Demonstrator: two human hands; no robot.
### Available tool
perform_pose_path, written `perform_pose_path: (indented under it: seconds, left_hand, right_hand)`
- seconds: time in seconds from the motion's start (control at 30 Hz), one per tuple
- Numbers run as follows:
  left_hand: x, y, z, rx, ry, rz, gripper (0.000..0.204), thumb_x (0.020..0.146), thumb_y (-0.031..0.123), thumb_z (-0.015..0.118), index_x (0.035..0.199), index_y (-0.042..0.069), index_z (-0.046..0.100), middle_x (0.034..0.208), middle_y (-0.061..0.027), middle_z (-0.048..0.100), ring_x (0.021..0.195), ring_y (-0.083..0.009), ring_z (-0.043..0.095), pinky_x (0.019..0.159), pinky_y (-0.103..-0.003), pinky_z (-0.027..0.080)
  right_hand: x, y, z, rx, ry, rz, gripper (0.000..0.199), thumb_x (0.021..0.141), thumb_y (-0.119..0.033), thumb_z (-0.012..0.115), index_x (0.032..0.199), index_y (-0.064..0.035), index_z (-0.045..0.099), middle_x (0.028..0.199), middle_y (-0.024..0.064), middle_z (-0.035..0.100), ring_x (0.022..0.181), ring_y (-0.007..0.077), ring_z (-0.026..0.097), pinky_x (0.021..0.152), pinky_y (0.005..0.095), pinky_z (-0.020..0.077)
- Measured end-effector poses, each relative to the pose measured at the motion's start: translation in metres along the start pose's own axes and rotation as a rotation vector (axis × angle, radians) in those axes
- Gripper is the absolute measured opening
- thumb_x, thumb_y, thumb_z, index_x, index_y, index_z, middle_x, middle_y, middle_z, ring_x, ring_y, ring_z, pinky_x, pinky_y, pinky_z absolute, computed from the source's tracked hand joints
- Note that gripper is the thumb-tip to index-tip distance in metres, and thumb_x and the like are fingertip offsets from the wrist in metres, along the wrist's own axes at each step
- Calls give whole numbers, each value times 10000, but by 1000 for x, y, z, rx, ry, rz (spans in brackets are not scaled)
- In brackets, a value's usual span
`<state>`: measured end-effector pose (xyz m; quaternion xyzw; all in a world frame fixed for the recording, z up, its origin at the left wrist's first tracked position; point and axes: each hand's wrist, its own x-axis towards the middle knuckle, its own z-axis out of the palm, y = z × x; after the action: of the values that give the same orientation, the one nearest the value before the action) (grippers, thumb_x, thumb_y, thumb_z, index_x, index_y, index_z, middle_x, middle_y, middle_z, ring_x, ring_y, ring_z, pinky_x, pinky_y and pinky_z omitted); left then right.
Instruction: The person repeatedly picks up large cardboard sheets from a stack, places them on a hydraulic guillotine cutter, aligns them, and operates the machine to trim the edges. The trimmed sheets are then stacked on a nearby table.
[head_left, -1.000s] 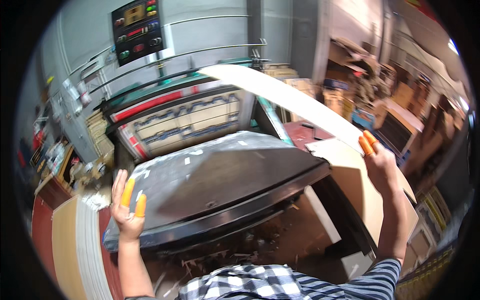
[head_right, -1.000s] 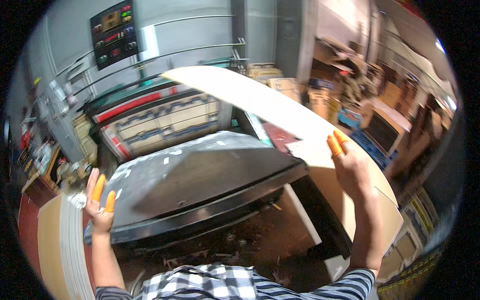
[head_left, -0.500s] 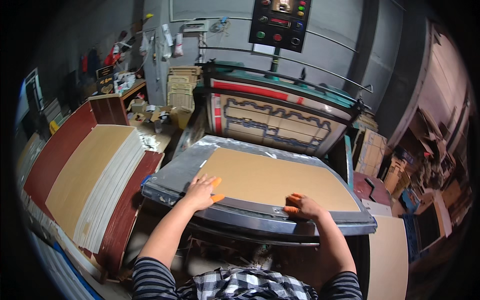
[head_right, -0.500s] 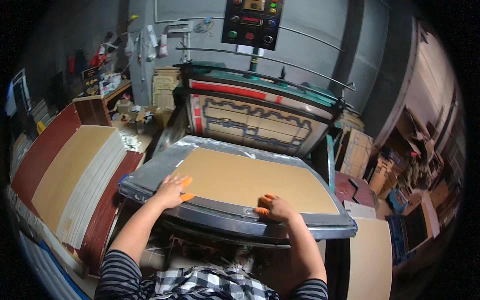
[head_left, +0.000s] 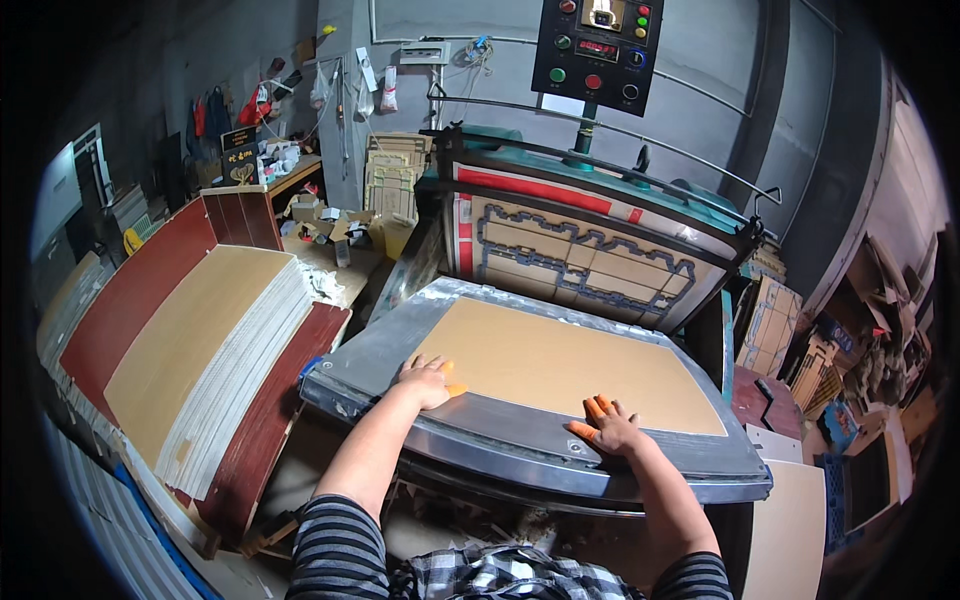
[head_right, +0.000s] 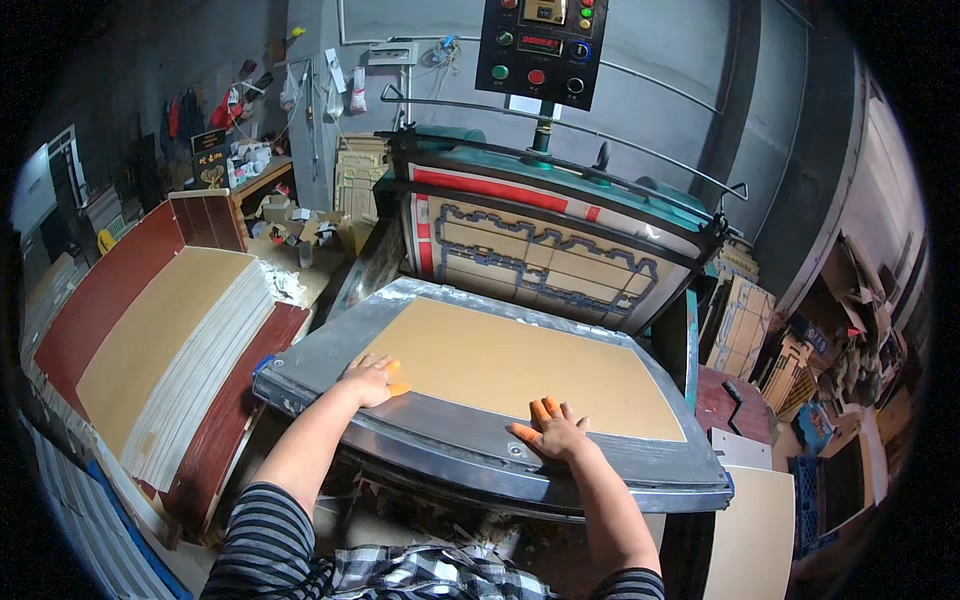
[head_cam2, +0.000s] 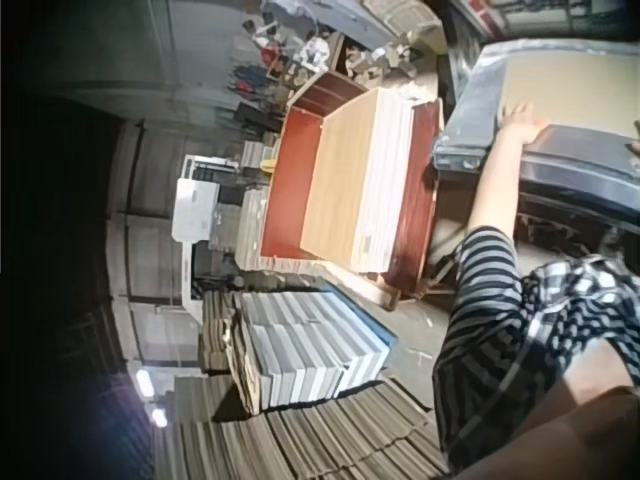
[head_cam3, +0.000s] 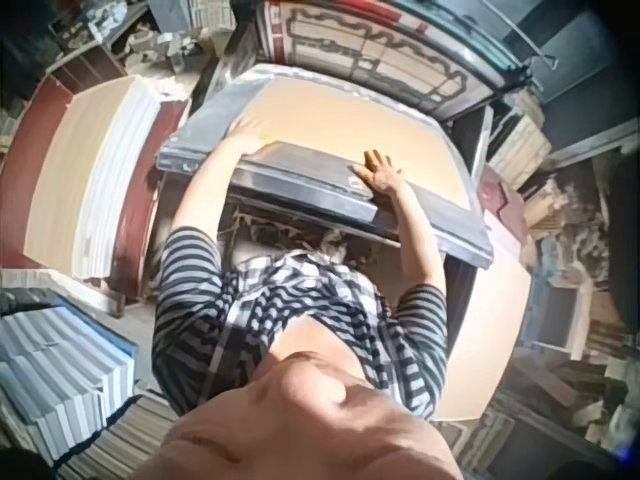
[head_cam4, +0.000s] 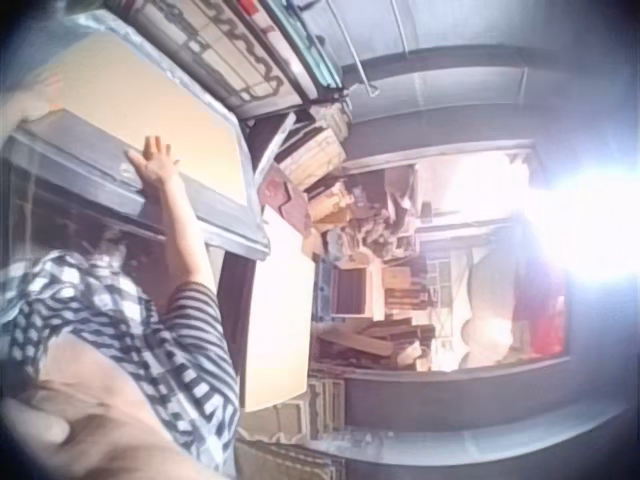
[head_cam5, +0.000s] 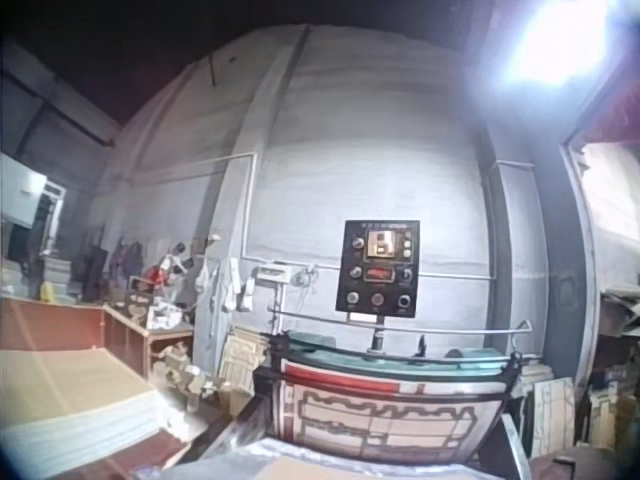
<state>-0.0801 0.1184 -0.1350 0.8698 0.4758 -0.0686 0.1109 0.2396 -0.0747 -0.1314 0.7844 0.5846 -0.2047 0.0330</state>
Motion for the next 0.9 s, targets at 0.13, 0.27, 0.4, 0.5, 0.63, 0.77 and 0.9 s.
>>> perform_pose_path:
  seconds: [0.13, 0.27, 0.4, 0.5, 0.63, 0.77, 0.9]
  left_hand:
    - [7, -5, 0, -7, 18, -90, 765, 913, 643, 385, 1481, 132, 351, 1565, -58, 272, 1451, -272, 197, 1168, -420, 139]
    - [9, 6, -2, 22, 27, -97, 755, 905, 638, 417, 1476, 147, 363, 1556, -72, 290, 1442, -262, 226, 1161, -452, 160]
    - [-4, 38, -9, 0, 60, 71, 755, 894, 624, 474, 1482, 167, 348, 1558, -74, 278, 1444, -322, 204, 1165, -519, 118]
    - [-5, 68, -9, 48, 22, 210, 768, 893, 636, 470, 1487, 168, 336, 1567, -68, 256, 1452, -327, 178, 1165, -541, 114]
    - [2, 93, -5, 49, -131, 213, 773, 902, 638, 452, 1499, 168, 305, 1576, -62, 233, 1459, -327, 154, 1161, -552, 136]
    - [-3, 88, 1, 45, -112, 220, 771, 908, 637, 442, 1500, 164, 300, 1582, -59, 216, 1458, -332, 155, 1169, -516, 144]
    - [-7, 89, -3, 52, -117, 215, 777, 908, 644, 432, 1491, 143, 320, 1584, -58, 210, 1453, -341, 171, 1167, -515, 152]
  right_hand:
    - [17, -11, 0, -11, 20, 7, 965, 765, -882, 299, 1468, -222, 333, 1558, 125, 237, 1449, 385, 132, 1080, 678, 127]
    - [20, -11, -11, 44, 20, -41, 952, 770, -872, 318, 1448, -207, 375, 1551, 119, 260, 1442, 377, 177, 1086, 650, 178]
    - [25, -10, -12, 86, 28, -65, 943, 771, -850, 384, 1449, -194, 392, 1556, 87, 269, 1442, 322, 202, 1094, 617, 213]
    - [24, -17, -18, 68, -32, -34, 1009, 728, -891, 368, 1447, -184, 377, 1562, 90, 254, 1444, 335, 189, 1087, 680, 177]
    - [25, -13, -6, 29, 8, -17, 1073, 708, -915, 332, 1469, -158, 336, 1564, 105, 241, 1433, 357, 203, 1072, 714, 161]
    - [13, -23, -11, -6, -14, -18, 1047, 741, -897, 305, 1471, -147, 322, 1544, 104, 274, 1424, 354, 218, 1057, 720, 189]
    - [12, -23, -17, -1, -45, -45, 992, 774, -874, 284, 1442, -146, 354, 1535, 105, 286, 1415, 358, 235, 1051, 723, 206]
